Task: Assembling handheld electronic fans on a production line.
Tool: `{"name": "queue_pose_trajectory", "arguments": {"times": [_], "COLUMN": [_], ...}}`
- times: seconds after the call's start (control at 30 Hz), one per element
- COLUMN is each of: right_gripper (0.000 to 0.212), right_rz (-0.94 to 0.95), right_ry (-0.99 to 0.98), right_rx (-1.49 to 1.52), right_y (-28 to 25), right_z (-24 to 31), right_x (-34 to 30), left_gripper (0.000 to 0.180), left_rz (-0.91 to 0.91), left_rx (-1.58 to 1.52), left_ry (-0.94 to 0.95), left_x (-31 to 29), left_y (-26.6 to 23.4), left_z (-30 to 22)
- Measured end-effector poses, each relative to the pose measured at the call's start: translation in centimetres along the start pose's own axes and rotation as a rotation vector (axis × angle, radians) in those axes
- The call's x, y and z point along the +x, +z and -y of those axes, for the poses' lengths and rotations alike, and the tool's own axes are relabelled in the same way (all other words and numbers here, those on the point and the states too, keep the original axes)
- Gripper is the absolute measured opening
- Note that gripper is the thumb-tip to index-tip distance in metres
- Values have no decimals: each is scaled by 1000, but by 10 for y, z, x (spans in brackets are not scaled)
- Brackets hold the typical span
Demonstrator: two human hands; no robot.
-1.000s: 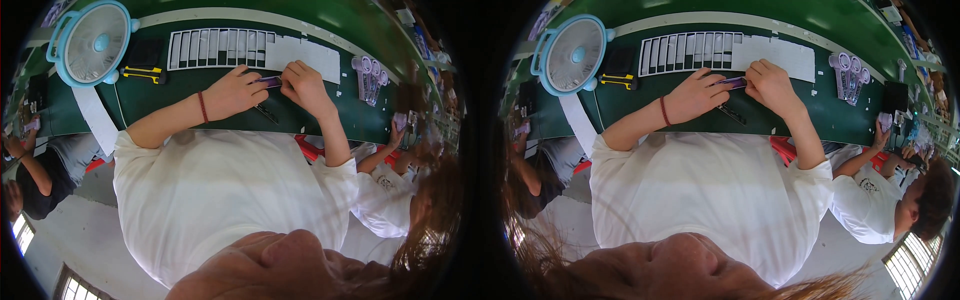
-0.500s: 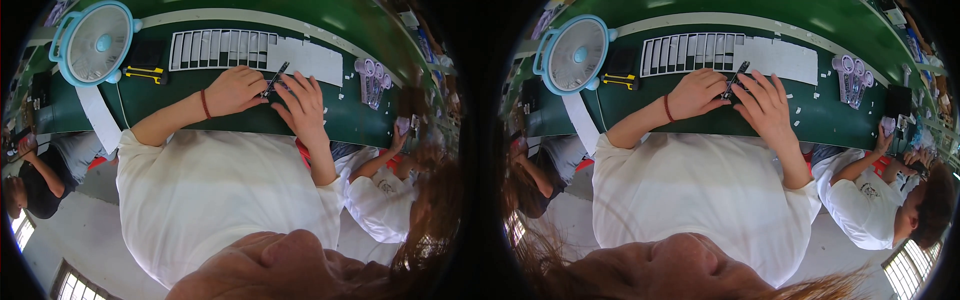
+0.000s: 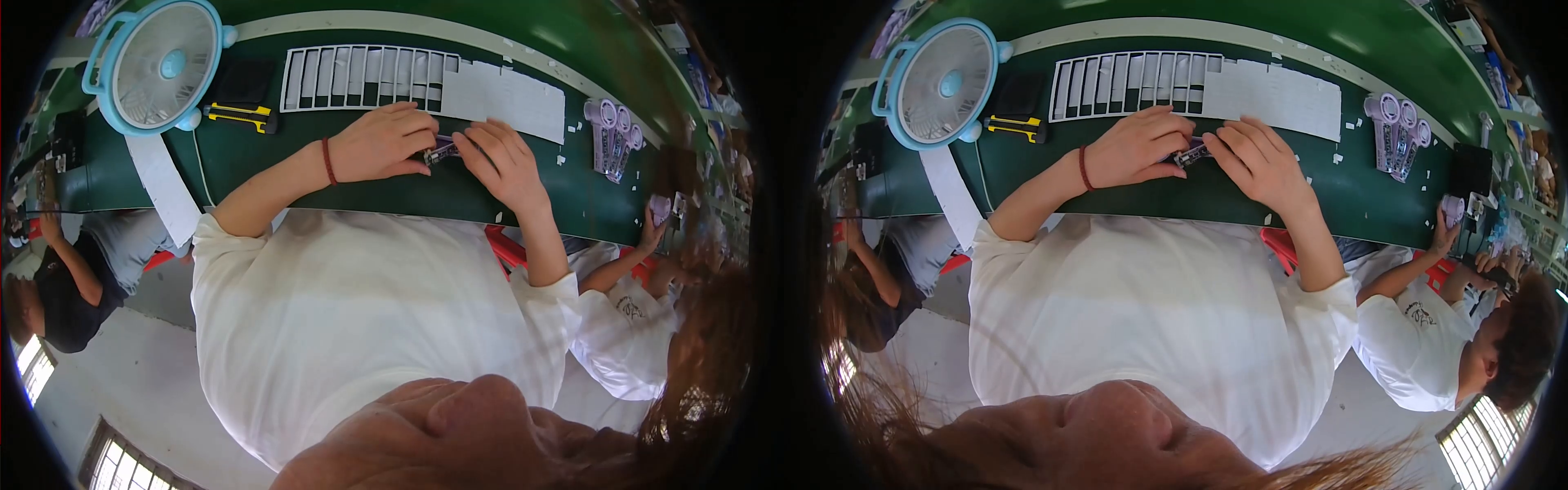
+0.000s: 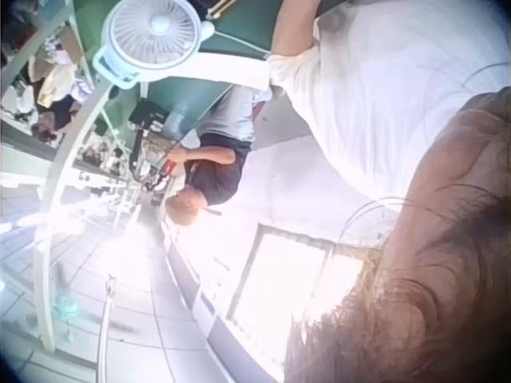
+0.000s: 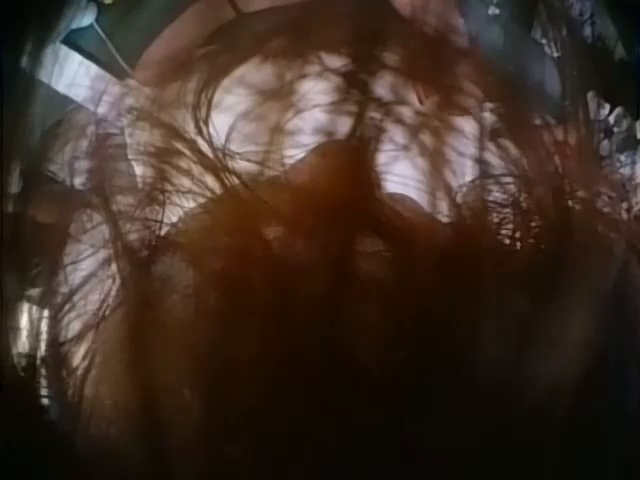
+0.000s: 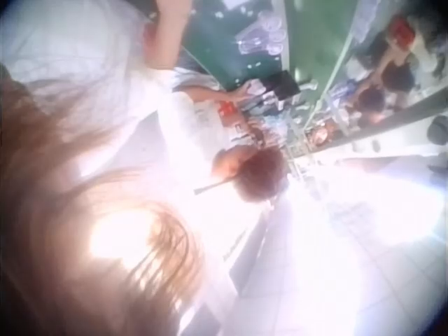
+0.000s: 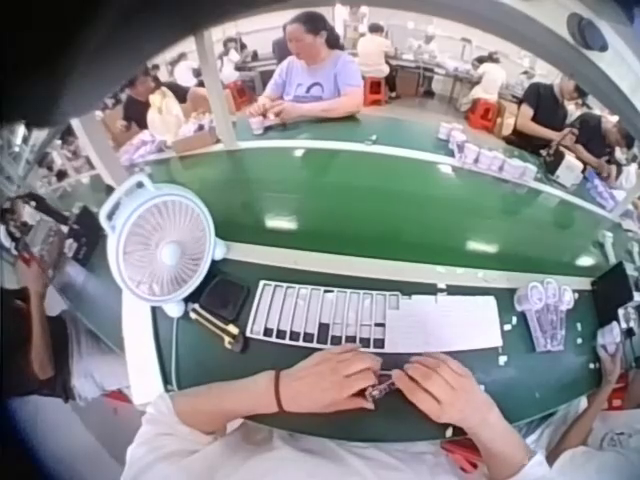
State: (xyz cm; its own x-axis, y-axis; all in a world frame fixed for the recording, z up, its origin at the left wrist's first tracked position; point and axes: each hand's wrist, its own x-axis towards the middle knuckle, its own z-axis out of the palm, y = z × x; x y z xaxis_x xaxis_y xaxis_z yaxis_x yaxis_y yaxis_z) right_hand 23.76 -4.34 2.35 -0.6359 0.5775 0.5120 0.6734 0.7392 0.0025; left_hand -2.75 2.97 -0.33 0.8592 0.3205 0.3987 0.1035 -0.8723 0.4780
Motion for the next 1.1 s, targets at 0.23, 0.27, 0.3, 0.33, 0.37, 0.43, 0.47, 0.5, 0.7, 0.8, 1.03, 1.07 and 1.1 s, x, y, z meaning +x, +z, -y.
{"name": "queue_pose_trajectory", "arguments": {"times": [0.23, 0.27, 0.3, 0.33, 0.37, 0.43, 0.47, 0.5, 0.7, 0.8, 1.03, 1.07, 1.1], "right_gripper": [36, 35, 35, 35, 34, 33, 32, 32, 32, 33, 38, 38, 38], "right_rz": [158, 123, 121, 107, 92, 75, 63, 63, 68, 64, 41, 42, 41], "right_ry": [815, 840, 844, 845, 847, 827, 804, 806, 739, 706, 488, 482, 481], "right_rx": [449, 452, 453, 402, 350, 312, 273, 272, 232, 218, 109, 130, 131], "right_y": [-24, -22, -20, -18, -17, -13, -12, -11, -12, -10, -16, -15, -14], "right_z": [50, 56, 58, 61, 63, 62, 60, 59, 56, 57, 42, 40, 39], "right_x": [-24, -26, -27, -28, -28, -25, -24, -24, -28, -31, -21, -19, -19], "left_gripper": [31, 30, 29, 29, 28, 26, 26, 26, 24, 19, 13, 13, 13], "left_rz": [-147, -129, -110, -107, -129, -149, -146, -144, -162, -158, 25, 67, 110], "left_rx": [67, 110, 152, 151, 195, 239, 298, 356, 371, 418, 369, 372, 376], "left_ry": [-110, -90, -69, -68, -69, -68, -31, 5, -20, -27, -187, -186, -185], "left_x": [-3, -6, -8, -9, -11, -13, -14, -14, -15, -9, 9, 9, 8], "left_y": [14, 18, 20, 23, 25, 25, 25, 25, 28, 21, 15, 14, 13], "left_z": [-8, -8, -8, -9, -10, -11, -11, -11, -14, -19, -26, -25, -24]}}
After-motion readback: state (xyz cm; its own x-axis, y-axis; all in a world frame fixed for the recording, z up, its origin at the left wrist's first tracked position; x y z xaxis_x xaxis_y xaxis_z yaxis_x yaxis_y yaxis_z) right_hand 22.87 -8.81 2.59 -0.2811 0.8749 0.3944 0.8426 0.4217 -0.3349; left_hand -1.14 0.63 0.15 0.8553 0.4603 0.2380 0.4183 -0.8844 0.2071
